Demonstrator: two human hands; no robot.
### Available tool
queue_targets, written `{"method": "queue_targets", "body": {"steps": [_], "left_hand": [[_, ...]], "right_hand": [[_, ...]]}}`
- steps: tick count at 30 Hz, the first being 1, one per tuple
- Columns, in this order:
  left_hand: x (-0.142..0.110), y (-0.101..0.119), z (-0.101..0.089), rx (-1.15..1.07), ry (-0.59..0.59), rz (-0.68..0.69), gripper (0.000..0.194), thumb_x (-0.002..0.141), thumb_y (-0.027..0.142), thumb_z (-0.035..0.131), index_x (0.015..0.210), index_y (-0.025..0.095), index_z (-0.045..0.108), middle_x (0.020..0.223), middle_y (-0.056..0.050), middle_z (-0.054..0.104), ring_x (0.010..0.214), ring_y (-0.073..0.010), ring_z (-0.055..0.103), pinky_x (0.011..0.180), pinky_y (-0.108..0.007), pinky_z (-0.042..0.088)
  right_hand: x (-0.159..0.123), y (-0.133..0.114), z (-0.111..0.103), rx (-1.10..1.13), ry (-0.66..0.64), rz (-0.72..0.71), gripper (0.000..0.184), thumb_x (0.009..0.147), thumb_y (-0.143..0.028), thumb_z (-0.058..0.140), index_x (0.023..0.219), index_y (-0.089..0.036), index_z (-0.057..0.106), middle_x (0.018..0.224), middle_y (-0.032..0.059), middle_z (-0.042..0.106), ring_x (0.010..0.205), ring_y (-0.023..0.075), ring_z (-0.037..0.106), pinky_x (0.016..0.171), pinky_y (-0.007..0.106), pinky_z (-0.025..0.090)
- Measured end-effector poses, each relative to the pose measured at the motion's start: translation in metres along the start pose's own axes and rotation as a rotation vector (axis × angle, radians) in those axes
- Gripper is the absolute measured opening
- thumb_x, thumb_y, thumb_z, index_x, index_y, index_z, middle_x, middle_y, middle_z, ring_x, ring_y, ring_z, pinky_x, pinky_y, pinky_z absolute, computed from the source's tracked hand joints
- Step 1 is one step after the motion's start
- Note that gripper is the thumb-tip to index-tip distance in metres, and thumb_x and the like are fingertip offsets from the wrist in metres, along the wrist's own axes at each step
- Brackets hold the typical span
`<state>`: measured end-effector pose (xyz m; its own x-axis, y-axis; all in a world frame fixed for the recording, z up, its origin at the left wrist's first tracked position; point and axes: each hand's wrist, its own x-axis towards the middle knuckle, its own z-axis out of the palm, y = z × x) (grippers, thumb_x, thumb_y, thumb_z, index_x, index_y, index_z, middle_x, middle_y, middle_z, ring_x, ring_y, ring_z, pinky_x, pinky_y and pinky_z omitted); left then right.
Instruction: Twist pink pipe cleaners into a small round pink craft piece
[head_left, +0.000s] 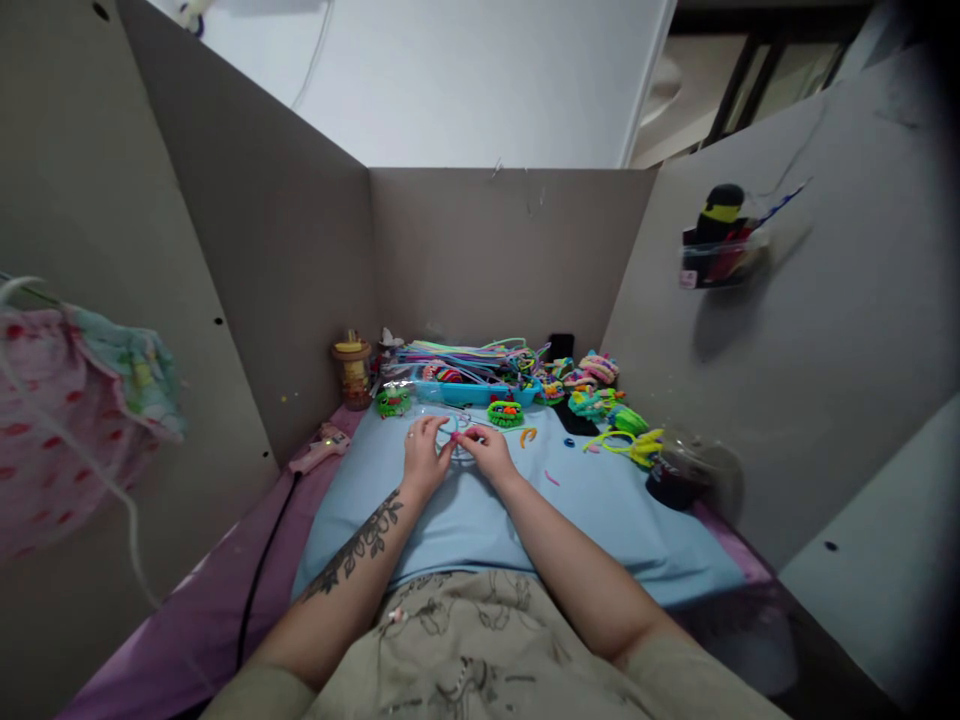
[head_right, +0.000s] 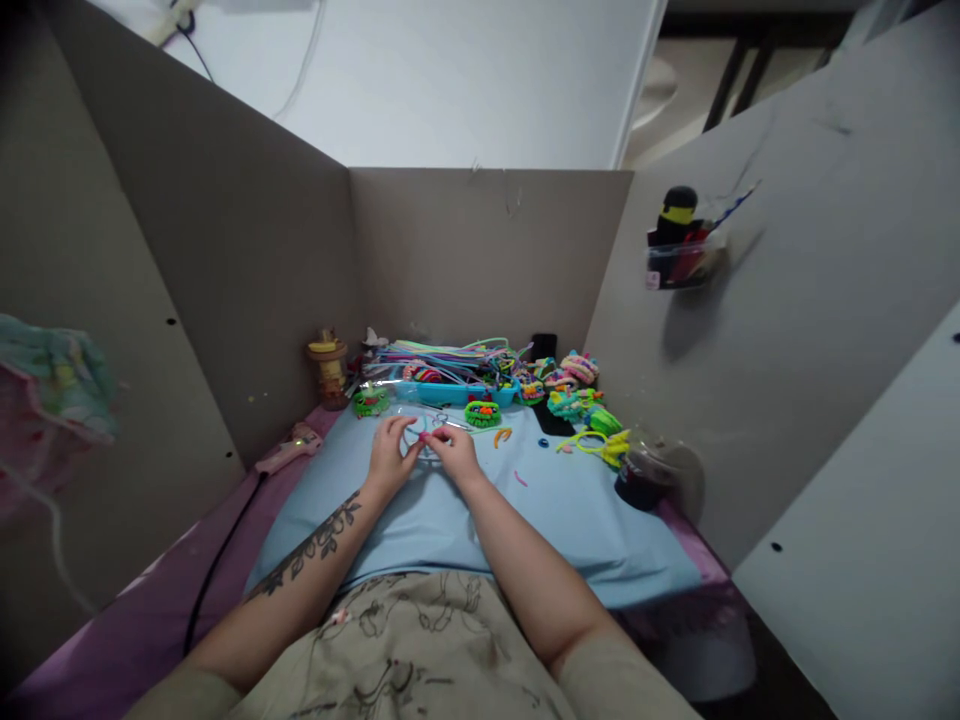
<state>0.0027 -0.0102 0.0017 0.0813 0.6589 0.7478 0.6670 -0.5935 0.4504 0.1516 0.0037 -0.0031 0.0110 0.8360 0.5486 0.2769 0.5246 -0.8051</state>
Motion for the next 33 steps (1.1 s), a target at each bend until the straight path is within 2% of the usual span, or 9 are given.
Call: {"method": "queue_targets", "body": {"steps": [2, 4, 7, 12, 14, 18, 23, 27, 33], "left_hand": [[0.000, -0.001, 0.001, -0.010, 0.029, -0.077, 0.026, 0.074, 0.032, 0.061, 0.096, 0.017, 0.059, 0.093, -0.009, 0.060, 0.092, -0.0223, 0.054, 0.083, -0.036, 0.042], [0.000, -0.004, 0.003, -0.072, -0.027, -0.141, 0.022, 0.073, 0.034, 0.062, 0.087, 0.017, 0.060, 0.083, -0.006, 0.059, 0.080, -0.0189, 0.054, 0.075, -0.032, 0.043], [0.002, -0.008, 0.006, -0.185, -0.051, -0.201, 0.023, 0.074, 0.037, 0.060, 0.085, 0.017, 0.064, 0.083, -0.005, 0.060, 0.075, -0.0157, 0.054, 0.072, -0.028, 0.043], [0.006, -0.011, 0.005, -0.332, -0.084, -0.215, 0.026, 0.075, 0.040, 0.058, 0.066, 0.017, 0.067, 0.070, -0.003, 0.062, 0.073, -0.0157, 0.055, 0.071, -0.026, 0.041], [0.007, -0.012, 0.004, -0.362, -0.079, -0.254, 0.026, 0.073, 0.041, 0.060, 0.066, 0.017, 0.068, 0.068, -0.003, 0.063, 0.071, -0.0158, 0.056, 0.070, -0.026, 0.040], [0.007, -0.015, 0.005, -0.380, -0.082, -0.304, 0.030, 0.073, 0.043, 0.059, 0.065, 0.016, 0.068, 0.065, -0.004, 0.063, 0.067, -0.0156, 0.055, 0.066, -0.026, 0.041], [0.007, -0.013, 0.007, -0.370, -0.105, -0.302, 0.028, 0.072, 0.041, 0.059, 0.067, 0.015, 0.068, 0.067, -0.003, 0.065, 0.068, -0.0158, 0.057, 0.068, -0.026, 0.042], [0.005, -0.010, 0.006, -0.435, -0.123, -0.372, 0.026, 0.070, 0.039, 0.062, 0.076, 0.014, 0.069, 0.077, -0.006, 0.068, 0.076, -0.0186, 0.060, 0.073, -0.028, 0.043], [0.006, -0.006, 0.003, -0.405, -0.158, -0.350, 0.025, 0.072, 0.038, 0.059, 0.069, 0.015, 0.067, 0.070, -0.004, 0.066, 0.071, -0.0171, 0.059, 0.069, -0.027, 0.043]], "right_hand": [[0.001, -0.002, 0.000, 0.011, 0.052, -0.015, 0.025, 0.072, -0.040, 0.063, 0.062, -0.017, 0.064, 0.062, 0.0005, 0.060, 0.065, 0.0152, 0.054, 0.065, 0.026, 0.042], [0.001, -0.003, -0.001, 0.019, 0.078, -0.033, 0.023, 0.072, -0.040, 0.063, 0.064, -0.018, 0.065, 0.065, 0.0017, 0.062, 0.068, 0.0163, 0.056, 0.068, 0.028, 0.043], [0.001, -0.001, -0.001, 0.048, 0.029, -0.040, 0.022, 0.072, -0.038, 0.063, 0.067, -0.017, 0.067, 0.068, 0.0026, 0.063, 0.069, 0.0168, 0.057, 0.068, 0.028, 0.044], [-0.002, 0.001, 0.002, 0.053, -0.028, -0.023, 0.024, 0.075, -0.038, 0.060, 0.071, -0.016, 0.067, 0.069, 0.0030, 0.064, 0.069, 0.0173, 0.057, 0.067, 0.028, 0.044], [-0.004, -0.001, 0.003, 0.009, -0.028, -0.037, 0.023, 0.077, -0.037, 0.058, 0.075, -0.016, 0.066, 0.070, 0.0030, 0.064, 0.069, 0.0169, 0.057, 0.066, 0.028, 0.044], [-0.006, -0.008, 0.003, -0.078, 0.076, -0.106, 0.019, 0.077, -0.033, 0.059, 0.086, -0.018, 0.065, 0.079, 0.0036, 0.063, 0.072, 0.0161, 0.056, 0.068, 0.027, 0.044], [-0.005, -0.010, -0.001, -0.100, 0.068, -0.222, 0.012, 0.078, -0.028, 0.059, 0.077, -0.020, 0.068, 0.075, 0.0031, 0.060, 0.076, 0.0163, 0.056, 0.073, 0.028, 0.043], [-0.003, -0.008, -0.001, -0.041, 0.091, -0.150, 0.010, 0.075, -0.028, 0.062, 0.072, -0.020, 0.068, 0.074, 0.0028, 0.060, 0.076, 0.0167, 0.056, 0.072, 0.028, 0.043], [0.000, -0.005, -0.003, 0.041, 0.136, 0.002, 0.012, 0.072, -0.029, 0.062, 0.070, -0.018, 0.065, 0.074, 0.0027, 0.059, 0.074, 0.0170, 0.055, 0.066, 0.027, 0.042]]}}
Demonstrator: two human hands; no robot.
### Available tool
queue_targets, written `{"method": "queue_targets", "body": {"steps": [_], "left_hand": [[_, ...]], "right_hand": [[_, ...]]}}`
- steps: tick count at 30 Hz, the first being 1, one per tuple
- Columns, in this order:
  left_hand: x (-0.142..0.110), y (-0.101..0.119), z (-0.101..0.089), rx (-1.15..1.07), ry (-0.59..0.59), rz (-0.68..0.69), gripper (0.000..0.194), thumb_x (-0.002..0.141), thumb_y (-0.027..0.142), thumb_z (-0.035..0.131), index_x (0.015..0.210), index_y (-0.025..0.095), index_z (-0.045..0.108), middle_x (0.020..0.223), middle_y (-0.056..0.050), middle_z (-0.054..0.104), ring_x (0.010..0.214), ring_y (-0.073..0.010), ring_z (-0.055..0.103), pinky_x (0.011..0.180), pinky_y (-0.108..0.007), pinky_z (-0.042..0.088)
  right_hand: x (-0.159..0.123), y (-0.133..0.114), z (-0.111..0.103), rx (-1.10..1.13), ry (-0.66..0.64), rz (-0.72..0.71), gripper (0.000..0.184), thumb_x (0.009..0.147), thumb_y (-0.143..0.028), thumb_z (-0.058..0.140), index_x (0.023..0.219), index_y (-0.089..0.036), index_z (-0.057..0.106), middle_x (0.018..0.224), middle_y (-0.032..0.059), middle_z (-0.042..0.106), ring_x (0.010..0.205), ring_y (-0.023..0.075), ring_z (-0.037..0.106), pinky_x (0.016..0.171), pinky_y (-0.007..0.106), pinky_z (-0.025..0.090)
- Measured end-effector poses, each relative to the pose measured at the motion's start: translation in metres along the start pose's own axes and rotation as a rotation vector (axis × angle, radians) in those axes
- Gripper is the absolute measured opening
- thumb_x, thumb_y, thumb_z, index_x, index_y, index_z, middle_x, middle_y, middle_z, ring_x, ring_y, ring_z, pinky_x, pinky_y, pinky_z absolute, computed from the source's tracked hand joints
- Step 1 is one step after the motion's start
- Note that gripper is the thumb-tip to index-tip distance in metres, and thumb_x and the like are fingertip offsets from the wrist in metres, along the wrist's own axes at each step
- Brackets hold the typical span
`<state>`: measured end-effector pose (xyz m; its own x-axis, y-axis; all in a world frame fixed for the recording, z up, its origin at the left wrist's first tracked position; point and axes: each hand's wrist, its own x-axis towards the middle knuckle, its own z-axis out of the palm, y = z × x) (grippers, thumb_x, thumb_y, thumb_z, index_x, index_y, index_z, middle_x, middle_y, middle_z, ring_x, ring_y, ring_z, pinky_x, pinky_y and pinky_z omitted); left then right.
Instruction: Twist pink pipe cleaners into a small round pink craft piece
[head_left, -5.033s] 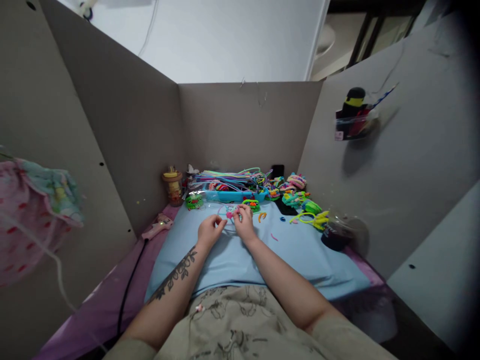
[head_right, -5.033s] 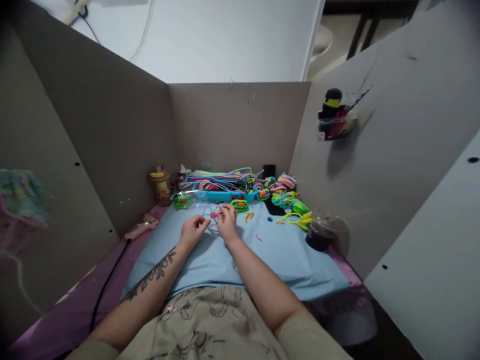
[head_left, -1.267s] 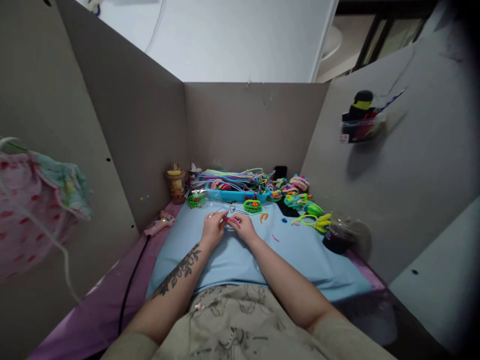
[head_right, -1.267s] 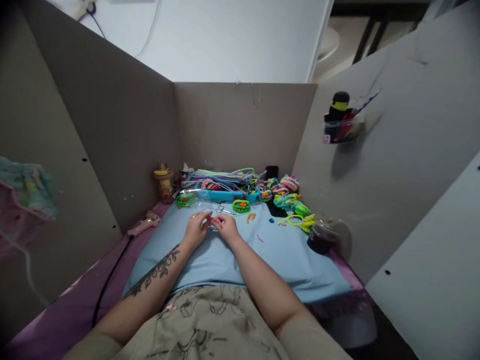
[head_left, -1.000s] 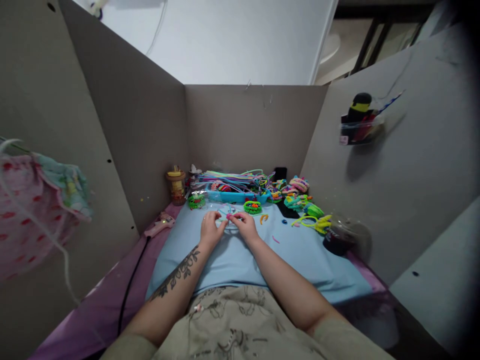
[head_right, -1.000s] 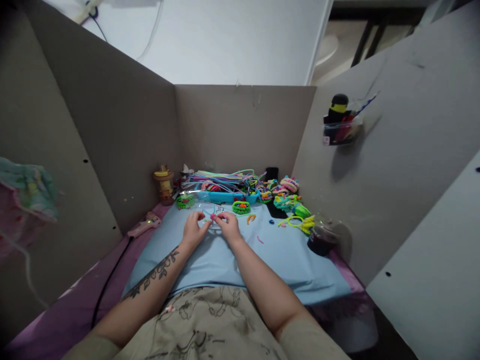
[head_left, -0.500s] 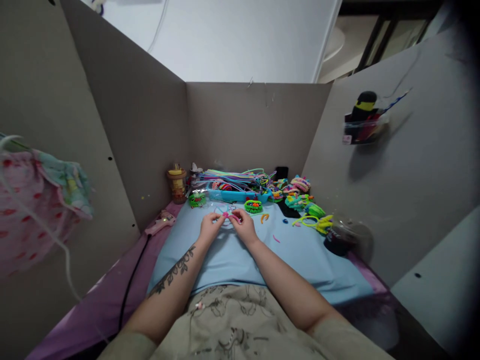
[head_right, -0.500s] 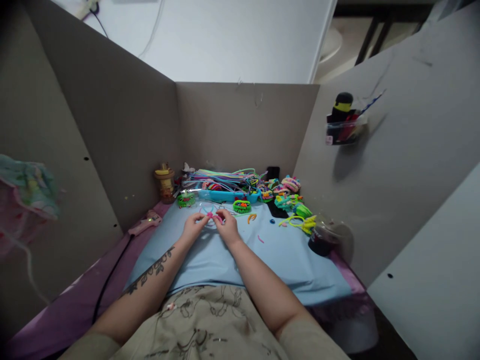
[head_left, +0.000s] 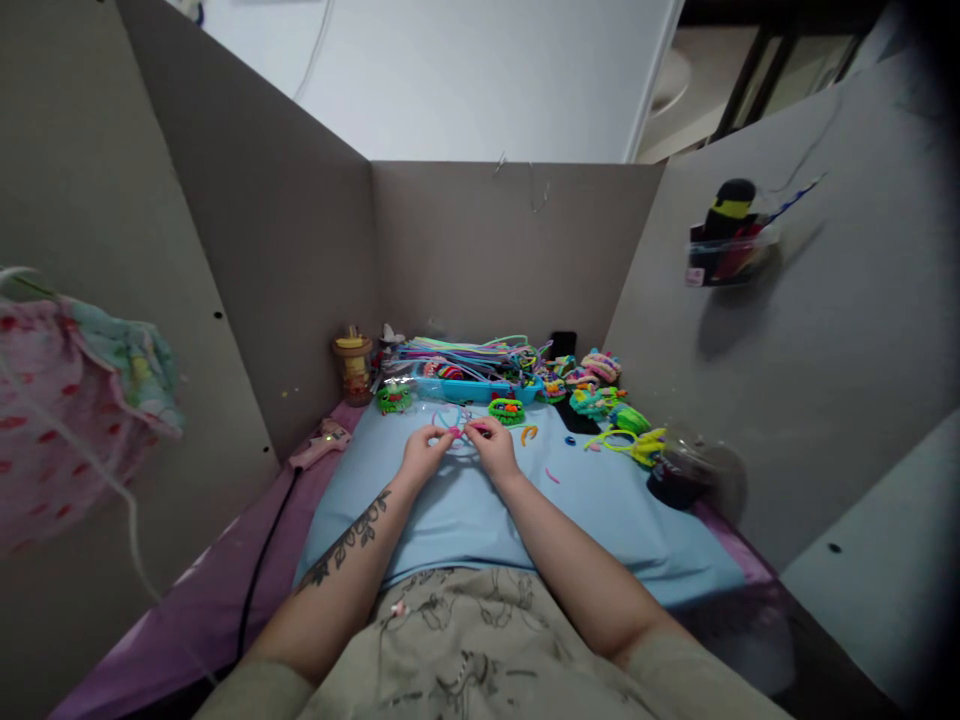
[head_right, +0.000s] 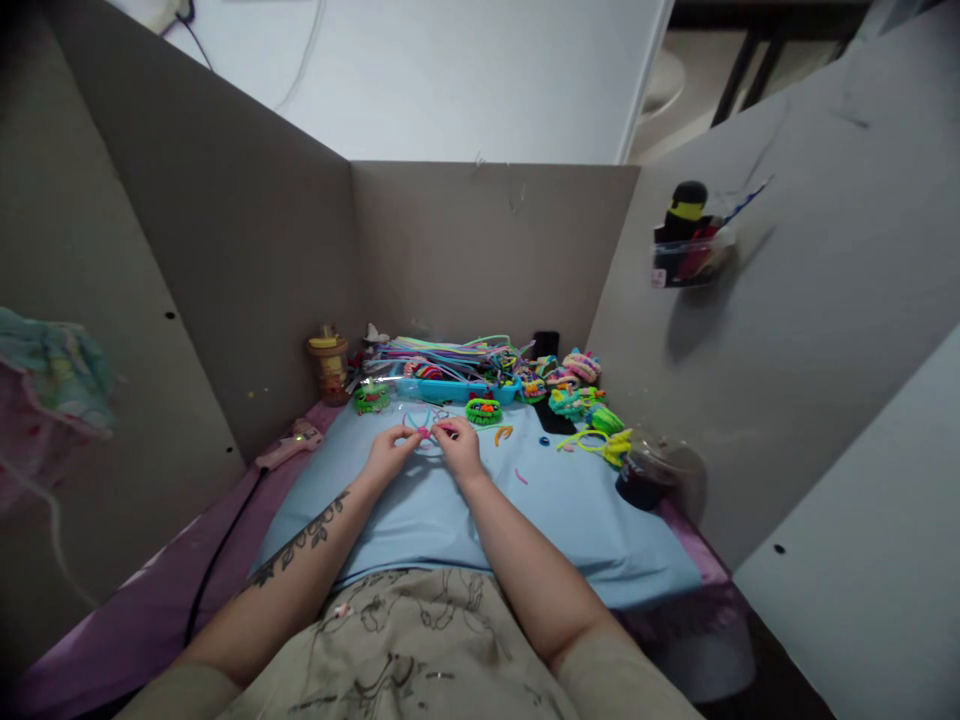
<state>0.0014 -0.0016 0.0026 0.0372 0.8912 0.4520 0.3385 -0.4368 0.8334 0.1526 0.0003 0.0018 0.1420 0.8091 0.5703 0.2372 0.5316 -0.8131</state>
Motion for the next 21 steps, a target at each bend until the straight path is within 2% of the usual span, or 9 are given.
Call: {"method": "queue_targets", "body": {"steps": [3, 6, 11, 14, 17, 21], "left_hand": [[-0.001, 0.003, -0.001, 0.029, -0.032, 0.048, 0.023, 0.073, 0.035, 0.058, 0.067, 0.015, 0.067, 0.068, -0.004, 0.066, 0.069, -0.0160, 0.058, 0.069, -0.026, 0.042], [-0.002, 0.006, -0.003, 0.062, -0.096, 0.112, 0.024, 0.074, 0.035, 0.058, 0.066, 0.015, 0.066, 0.066, -0.003, 0.065, 0.067, -0.0152, 0.057, 0.070, -0.026, 0.042], [-0.003, 0.006, -0.004, 0.094, -0.137, 0.156, 0.028, 0.077, 0.039, 0.056, 0.066, 0.015, 0.066, 0.066, -0.003, 0.065, 0.069, -0.0151, 0.057, 0.071, -0.025, 0.042], [-0.002, 0.002, -0.003, 0.128, -0.147, 0.176, 0.028, 0.079, 0.039, 0.054, 0.069, 0.015, 0.066, 0.069, -0.003, 0.066, 0.071, -0.0155, 0.057, 0.073, -0.026, 0.042], [-0.002, -0.004, -0.002, 0.174, -0.116, 0.191, 0.025, 0.079, 0.037, 0.054, 0.075, 0.016, 0.067, 0.075, -0.004, 0.067, 0.077, -0.0167, 0.058, 0.078, -0.029, 0.042], [-0.003, -0.006, -0.001, 0.140, -0.041, 0.183, 0.019, 0.076, 0.028, 0.057, 0.090, 0.017, 0.065, 0.090, -0.006, 0.066, 0.085, -0.0170, 0.058, 0.077, -0.029, 0.044]], "right_hand": [[0.002, 0.002, -0.001, 0.006, -0.001, 0.008, 0.015, 0.071, -0.031, 0.061, 0.068, -0.018, 0.064, 0.075, 0.0024, 0.057, 0.075, 0.0165, 0.053, 0.066, 0.027, 0.041], [0.004, 0.009, -0.001, -0.007, -0.021, 0.026, 0.017, 0.071, -0.033, 0.060, 0.063, -0.018, 0.061, 0.077, 0.0024, 0.054, 0.077, 0.0166, 0.052, 0.073, 0.029, 0.041], [0.005, 0.027, 0.001, -0.068, -0.043, 0.058, 0.021, 0.070, -0.037, 0.061, 0.061, -0.018, 0.061, 0.095, 0.0068, 0.054, 0.095, 0.0201, 0.049, 0.090, 0.035, 0.036], [0.006, 0.036, 0.004, -0.088, -0.096, 0.061, 0.025, 0.072, -0.041, 0.058, 0.060, -0.019, 0.061, 0.101, 0.0074, 0.053, 0.102, 0.0208, 0.047, 0.095, 0.036, 0.033], [0.006, 0.039, 0.007, -0.085, -0.118, 0.053, 0.028, 0.076, -0.042, 0.053, 0.062, -0.019, 0.060, 0.098, 0.0069, 0.053, 0.101, 0.0202, 0.047, 0.095, 0.036, 0.034], [0.007, 0.037, 0.007, -0.097, -0.039, 0.042, 0.029, 0.079, -0.041, 0.048, 0.063, -0.019, 0.057, 0.097, 0.0080, 0.051, 0.099, 0.0205, 0.047, 0.095, 0.036, 0.034]]}}
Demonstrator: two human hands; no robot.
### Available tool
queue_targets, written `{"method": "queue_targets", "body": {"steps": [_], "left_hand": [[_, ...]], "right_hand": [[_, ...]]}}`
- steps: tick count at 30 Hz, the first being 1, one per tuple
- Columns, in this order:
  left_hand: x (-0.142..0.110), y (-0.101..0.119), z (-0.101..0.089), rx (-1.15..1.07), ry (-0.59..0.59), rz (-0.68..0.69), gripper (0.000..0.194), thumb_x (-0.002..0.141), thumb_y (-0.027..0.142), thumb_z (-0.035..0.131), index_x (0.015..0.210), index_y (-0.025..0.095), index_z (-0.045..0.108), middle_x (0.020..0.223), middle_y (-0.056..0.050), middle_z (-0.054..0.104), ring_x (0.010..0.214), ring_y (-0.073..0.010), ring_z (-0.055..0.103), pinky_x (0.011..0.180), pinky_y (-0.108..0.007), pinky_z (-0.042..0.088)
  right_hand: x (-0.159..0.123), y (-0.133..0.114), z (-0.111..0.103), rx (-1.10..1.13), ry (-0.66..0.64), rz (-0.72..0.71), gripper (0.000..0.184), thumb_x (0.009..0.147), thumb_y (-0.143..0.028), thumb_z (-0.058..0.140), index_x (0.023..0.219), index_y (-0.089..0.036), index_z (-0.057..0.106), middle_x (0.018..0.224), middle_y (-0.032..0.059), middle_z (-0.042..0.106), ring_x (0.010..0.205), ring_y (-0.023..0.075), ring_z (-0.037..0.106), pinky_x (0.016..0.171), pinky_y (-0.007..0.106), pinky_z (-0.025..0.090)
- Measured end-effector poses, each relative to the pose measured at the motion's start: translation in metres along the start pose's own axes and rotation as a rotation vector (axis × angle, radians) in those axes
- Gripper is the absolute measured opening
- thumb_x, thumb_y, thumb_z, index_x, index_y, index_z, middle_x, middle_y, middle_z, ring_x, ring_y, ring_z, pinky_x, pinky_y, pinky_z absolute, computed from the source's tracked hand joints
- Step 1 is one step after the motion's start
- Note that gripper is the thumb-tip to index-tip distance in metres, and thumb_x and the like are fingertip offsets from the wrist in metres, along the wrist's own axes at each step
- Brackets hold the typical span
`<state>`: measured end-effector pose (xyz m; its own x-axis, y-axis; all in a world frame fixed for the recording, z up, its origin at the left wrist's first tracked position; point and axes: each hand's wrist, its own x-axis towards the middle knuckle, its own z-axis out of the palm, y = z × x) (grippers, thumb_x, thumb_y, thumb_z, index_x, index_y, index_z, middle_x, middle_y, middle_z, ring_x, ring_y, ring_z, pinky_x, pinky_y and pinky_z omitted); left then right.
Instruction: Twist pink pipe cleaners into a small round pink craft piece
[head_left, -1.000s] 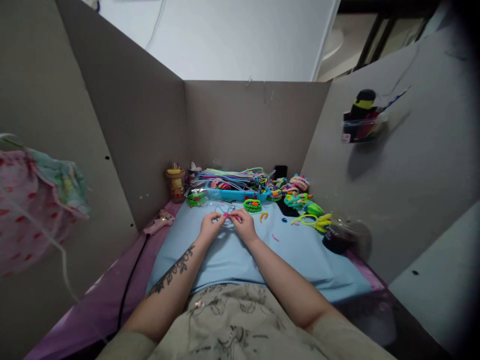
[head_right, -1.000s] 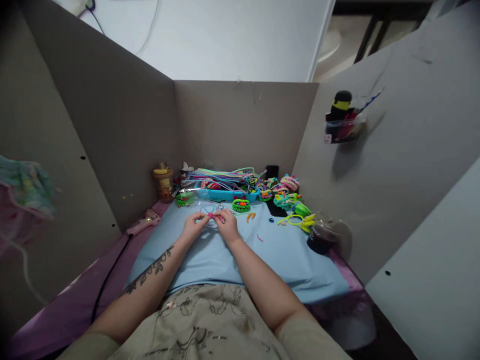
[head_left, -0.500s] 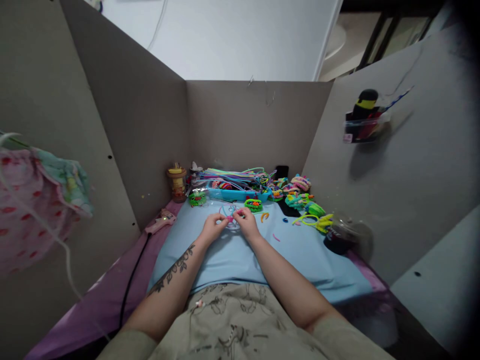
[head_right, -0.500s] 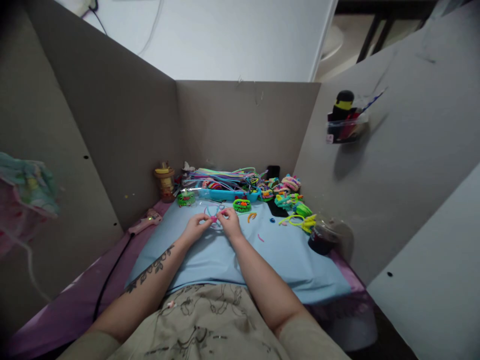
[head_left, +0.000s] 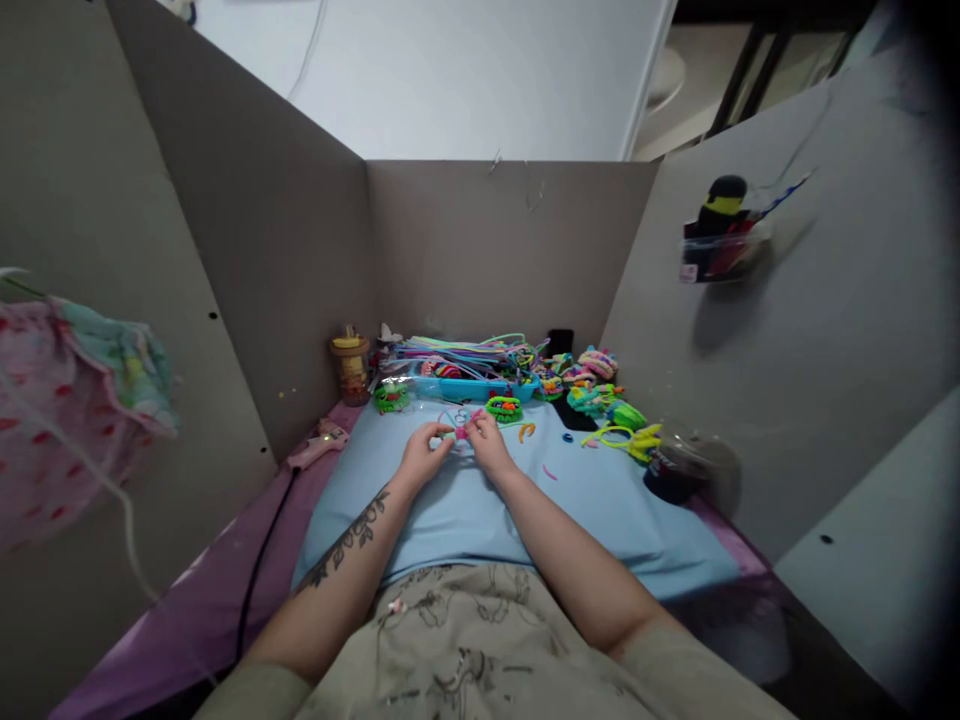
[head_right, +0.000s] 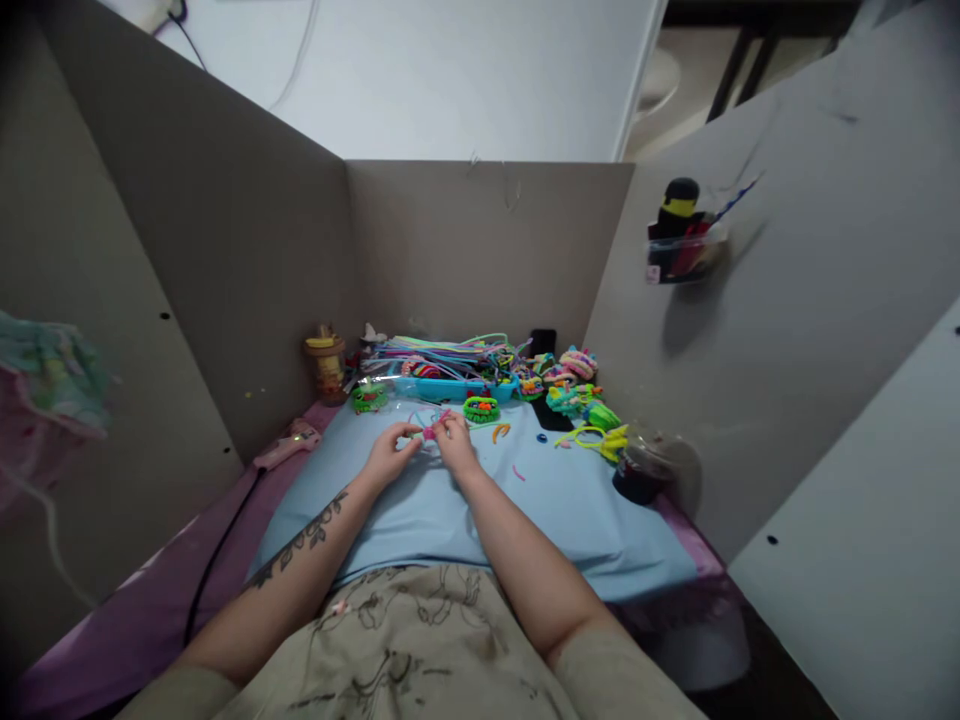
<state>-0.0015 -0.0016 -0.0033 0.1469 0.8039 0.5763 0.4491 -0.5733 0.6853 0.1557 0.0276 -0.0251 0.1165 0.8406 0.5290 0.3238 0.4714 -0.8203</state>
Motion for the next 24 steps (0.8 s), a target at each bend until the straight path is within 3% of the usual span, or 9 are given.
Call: {"method": "queue_targets", "body": {"steps": [5, 10, 15, 20, 24], "left_hand": [[-0.002, 0.006, 0.000, -0.029, 0.038, 0.001, 0.024, 0.074, 0.026, 0.058, 0.096, 0.018, 0.063, 0.096, -0.005, 0.063, 0.071, -0.0111, 0.056, 0.068, -0.024, 0.045], [0.000, 0.006, 0.000, -0.028, 0.004, -0.089, 0.028, 0.076, 0.041, 0.057, 0.076, 0.016, 0.067, 0.071, -0.003, 0.064, 0.062, -0.0119, 0.053, 0.059, -0.023, 0.041], [0.003, 0.003, -0.006, -0.161, 0.090, -0.254, 0.037, 0.074, 0.049, 0.056, 0.073, 0.014, 0.069, 0.062, -0.002, 0.062, 0.059, -0.0128, 0.052, 0.055, -0.022, 0.037], [0.003, 0.007, -0.008, -0.197, 0.103, -0.272, 0.037, 0.072, 0.049, 0.059, 0.073, 0.013, 0.069, 0.063, -0.002, 0.063, 0.061, -0.0133, 0.053, 0.056, -0.023, 0.038], [0.003, 0.007, -0.007, -0.202, 0.084, -0.234, 0.035, 0.072, 0.047, 0.059, 0.073, 0.013, 0.069, 0.065, -0.003, 0.065, 0.063, -0.0140, 0.054, 0.058, -0.023, 0.039]], "right_hand": [[-0.002, -0.006, -0.002, -0.016, 0.073, 0.007, 0.028, 0.082, -0.039, 0.044, 0.067, -0.019, 0.057, 0.101, 0.0088, 0.047, 0.098, 0.0201, 0.048, 0.095, 0.036, 0.035], [-0.007, -0.017, -0.001, -0.027, -0.021, -0.082, 0.024, 0.079, -0.038, 0.052, 0.069, -0.018, 0.060, 0.098, 0.0085, 0.051, 0.100, 0.0211, 0.049, 0.092, 0.036, 0.038], [-0.010, -0.032, -0.008, -0.021, 0.037, -0.054, 0.022, 0.074, -0.035, 0.057, 0.087, -0.019, 0.065, 0.095, 0.0076, 0.058, 0.084, 0.0189, 0.053, 0.075, 0.032, 0.044], [-0.016, -0.040, -0.005, 0.105, -0.141, 0.079, 0.018, 0.070, -0.033, 0.058, 0.079, -0.019, 0.065, 0.079, 0.0030, 0.065, 0.054, 0.0135, 0.053, 0.053, 0.027, 0.043], [-0.019, -0.043, -0.002, 0.231, -0.231, 0.168, 0.016, 0.070, -0.035, 0.057, 0.074, -0.019, 0.061, 0.066, -0.0001, 0.062, 0.044, 0.0119, 0.053, 0.041, 0.023, 0.038]]}}
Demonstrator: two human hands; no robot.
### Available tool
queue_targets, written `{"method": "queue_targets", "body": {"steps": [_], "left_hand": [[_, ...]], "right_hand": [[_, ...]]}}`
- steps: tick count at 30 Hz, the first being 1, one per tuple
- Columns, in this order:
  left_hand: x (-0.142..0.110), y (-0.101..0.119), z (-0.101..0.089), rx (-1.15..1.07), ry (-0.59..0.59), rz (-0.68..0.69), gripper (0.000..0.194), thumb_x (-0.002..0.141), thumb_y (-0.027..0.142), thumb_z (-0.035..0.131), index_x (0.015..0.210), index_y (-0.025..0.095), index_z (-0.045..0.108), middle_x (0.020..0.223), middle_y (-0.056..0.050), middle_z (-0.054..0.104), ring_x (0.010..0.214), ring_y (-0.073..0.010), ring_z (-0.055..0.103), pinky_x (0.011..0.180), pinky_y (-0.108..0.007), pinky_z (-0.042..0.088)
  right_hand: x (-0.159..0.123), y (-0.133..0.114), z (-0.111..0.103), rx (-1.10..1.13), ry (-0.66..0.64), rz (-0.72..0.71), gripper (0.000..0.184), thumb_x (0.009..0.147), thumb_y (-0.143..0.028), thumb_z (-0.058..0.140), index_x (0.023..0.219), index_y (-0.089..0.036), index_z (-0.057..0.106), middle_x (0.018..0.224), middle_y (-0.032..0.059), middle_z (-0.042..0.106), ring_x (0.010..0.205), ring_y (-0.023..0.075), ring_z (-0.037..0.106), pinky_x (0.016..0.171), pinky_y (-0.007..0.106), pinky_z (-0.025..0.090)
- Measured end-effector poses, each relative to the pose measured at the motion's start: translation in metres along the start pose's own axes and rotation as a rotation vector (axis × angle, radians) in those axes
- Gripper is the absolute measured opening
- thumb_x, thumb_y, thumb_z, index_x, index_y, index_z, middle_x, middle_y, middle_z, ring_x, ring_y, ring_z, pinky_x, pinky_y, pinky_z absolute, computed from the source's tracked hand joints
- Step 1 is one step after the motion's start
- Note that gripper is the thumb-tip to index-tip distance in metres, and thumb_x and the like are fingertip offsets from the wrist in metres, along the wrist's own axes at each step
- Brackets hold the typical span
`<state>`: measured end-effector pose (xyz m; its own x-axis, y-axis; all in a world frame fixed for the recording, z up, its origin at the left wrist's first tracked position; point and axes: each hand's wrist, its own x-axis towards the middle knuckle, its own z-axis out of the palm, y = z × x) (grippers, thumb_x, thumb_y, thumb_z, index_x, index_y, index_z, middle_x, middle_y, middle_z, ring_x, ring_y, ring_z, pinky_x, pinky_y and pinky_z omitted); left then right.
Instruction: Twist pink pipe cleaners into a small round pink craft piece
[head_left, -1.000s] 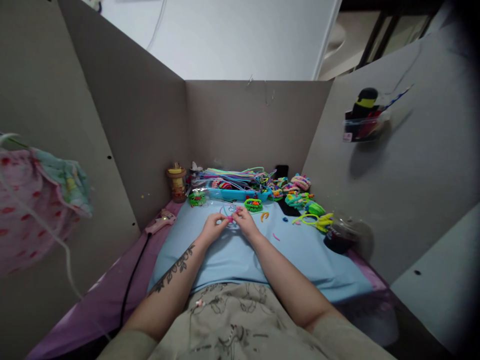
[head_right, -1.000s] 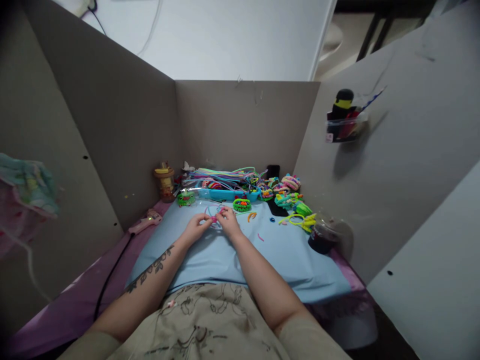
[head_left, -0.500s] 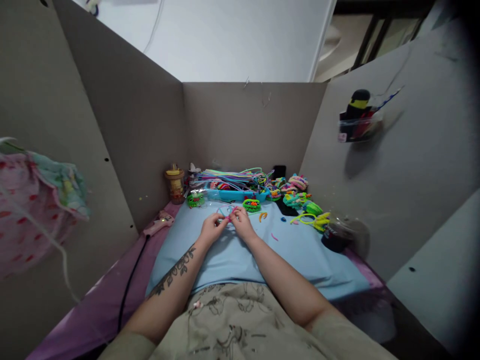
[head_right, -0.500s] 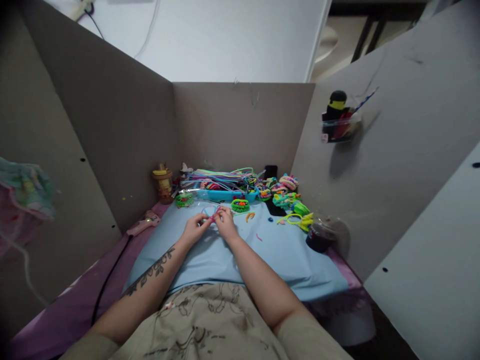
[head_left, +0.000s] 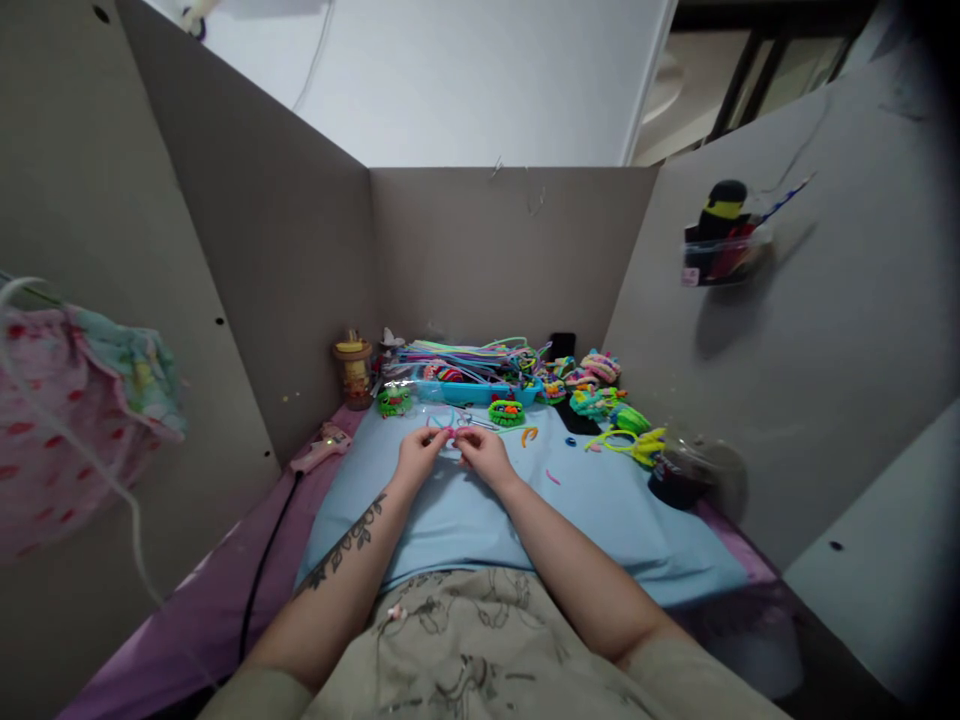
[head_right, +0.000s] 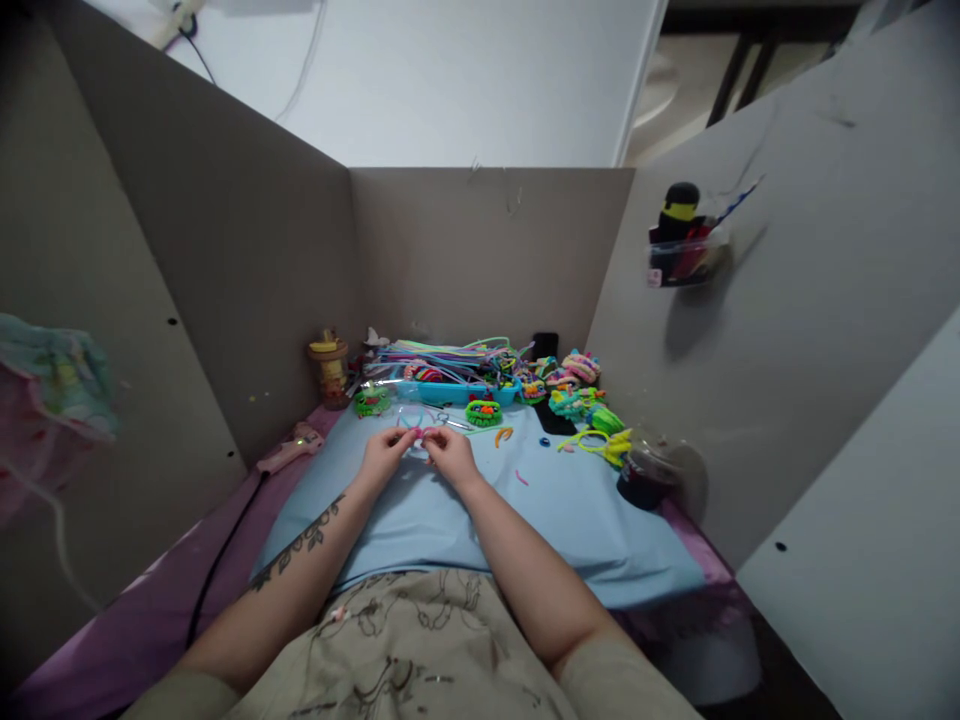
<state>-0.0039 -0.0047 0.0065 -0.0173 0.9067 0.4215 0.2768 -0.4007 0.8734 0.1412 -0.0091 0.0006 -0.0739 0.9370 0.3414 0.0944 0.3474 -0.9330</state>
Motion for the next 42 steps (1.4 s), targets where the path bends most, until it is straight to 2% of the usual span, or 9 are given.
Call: {"method": "queue_targets", "body": {"steps": [7, 12, 22, 30, 33, 36, 38, 40, 42], "left_hand": [[-0.001, -0.002, -0.001, -0.021, -0.075, 0.049, 0.035, 0.073, 0.047, 0.058, 0.070, 0.014, 0.068, 0.064, -0.002, 0.061, 0.062, -0.0129, 0.051, 0.059, -0.023, 0.038], [-0.002, 0.000, -0.003, -0.022, -0.108, 0.071, 0.034, 0.073, 0.047, 0.059, 0.067, 0.014, 0.065, 0.063, -0.001, 0.059, 0.063, -0.0123, 0.050, 0.061, -0.023, 0.039], [-0.001, 0.002, -0.004, 0.013, -0.130, 0.138, 0.028, 0.073, 0.041, 0.059, 0.064, 0.015, 0.063, 0.062, -0.001, 0.058, 0.064, -0.0121, 0.050, 0.062, -0.023, 0.039], [-0.002, -0.001, -0.001, 0.048, -0.115, 0.182, 0.024, 0.075, 0.036, 0.058, 0.065, 0.015, 0.064, 0.066, -0.002, 0.061, 0.067, -0.0131, 0.053, 0.065, -0.024, 0.040], [-0.003, 0.001, 0.000, 0.059, -0.080, 0.160, 0.026, 0.075, 0.038, 0.057, 0.065, 0.015, 0.063, 0.064, -0.001, 0.060, 0.065, -0.0129, 0.052, 0.062, -0.024, 0.039], [-0.002, 0.002, -0.001, 0.037, -0.021, 0.080, 0.032, 0.073, 0.044, 0.058, 0.063, 0.014, 0.062, 0.060, -0.001, 0.057, 0.061, -0.0122, 0.049, 0.057, -0.023, 0.037], [-0.001, 0.001, -0.001, -0.010, -0.017, 0.007, 0.036, 0.072, 0.048, 0.057, 0.062, 0.014, 0.061, 0.057, 0.000, 0.054, 0.058, -0.0114, 0.047, 0.055, -0.023, 0.035], [0.001, -0.001, 0.000, -0.072, -0.045, -0.052, 0.038, 0.071, 0.051, 0.058, 0.062, 0.013, 0.061, 0.055, 0.001, 0.053, 0.055, -0.0103, 0.045, 0.054, -0.022, 0.033], [0.002, -0.005, 0.000, -0.130, -0.082, -0.087, 0.038, 0.069, 0.050, 0.060, 0.062, 0.013, 0.060, 0.054, 0.002, 0.052, 0.054, -0.0094, 0.044, 0.053, -0.022, 0.033]], "right_hand": [[-0.001, -0.004, -0.003, 0.068, -0.022, -0.036, 0.019, 0.070, -0.038, 0.059, 0.065, -0.019, 0.058, 0.058, -0.0023, 0.055, 0.045, 0.0106, 0.048, 0.043, 0.023, 0.038], [0.001, -0.003, -0.004, 0.056, -0.015, -0.069, 0.021, 0.066, -0.037, 0.063, 0.060, -0.018, 0.056, 0.049, -0.0052, 0.046, 0.046, 0.0091, 0.040, 0.047, 0.022, 0.032], [0.000, -0.003, -0.005, 0.175, -0.053, 0.036, 0.035, 0.061, -0.045, 0.068, 0.053, -0.019, 0.046, 0.044, -0.0071, 0.039, 0.043, 0.0070, 0.031, 0.044, 0.022, 0.023], [0.002, 0.001, -0.005, 0.187, -0.036, 0.060, 0.033, 0.063, -0.042, 0.067, 0.052, -0.018, 0.046, 0.044, -0.0068, 0.040, 0.044, 0.0066, 0.032, 0.045, 0.021, 0.024], [0.003, 0.002, -0.003, 0.106, 0.003, -0.017, 0.028, 0.065, -0.041, 0.065, 0.057, -0.018, 0.052, 0.051, -0.0041, 0.048, 0.049, 0.0089, 0.040, 0.049, 0.022, 0.033], [0.002, 0.001, -0.004, -0.085, 0.151, -0.160, 0.023, 0.068, -0.040, 0.064, 0.072, -0.018, 0.061, 0.072, 0.0015, 0.060, 0.060, 0.0122, 0.049, 0.059, 0.026, 0.042], [0.000, -0.002, -0.007, -0.236, 0.245, -0.270, 0.020, 0.073, -0.037, 0.061, 0.080, -0.019, 0.064, 0.082, 0.0041, 0.062, 0.065, 0.0139, 0.052, 0.065, 0.029, 0.045], [-0.002, -0.005, -0.012, -0.354, 0.259, -0.397, 0.017, 0.078, -0.032, 0.056, 0.084, -0.021, 0.066, 0.087, 0.0057, 0.062, 0.073, 0.0164, 0.055, 0.072, 0.032, 0.045], [-0.004, -0.007, -0.016, -0.441, 0.210, -0.505, 0.019, 0.082, -0.028, 0.051, 0.088, -0.023, 0.068, 0.091, 0.0062, 0.064, 0.085, 0.0188, 0.056, 0.080, 0.034, 0.044]]}}
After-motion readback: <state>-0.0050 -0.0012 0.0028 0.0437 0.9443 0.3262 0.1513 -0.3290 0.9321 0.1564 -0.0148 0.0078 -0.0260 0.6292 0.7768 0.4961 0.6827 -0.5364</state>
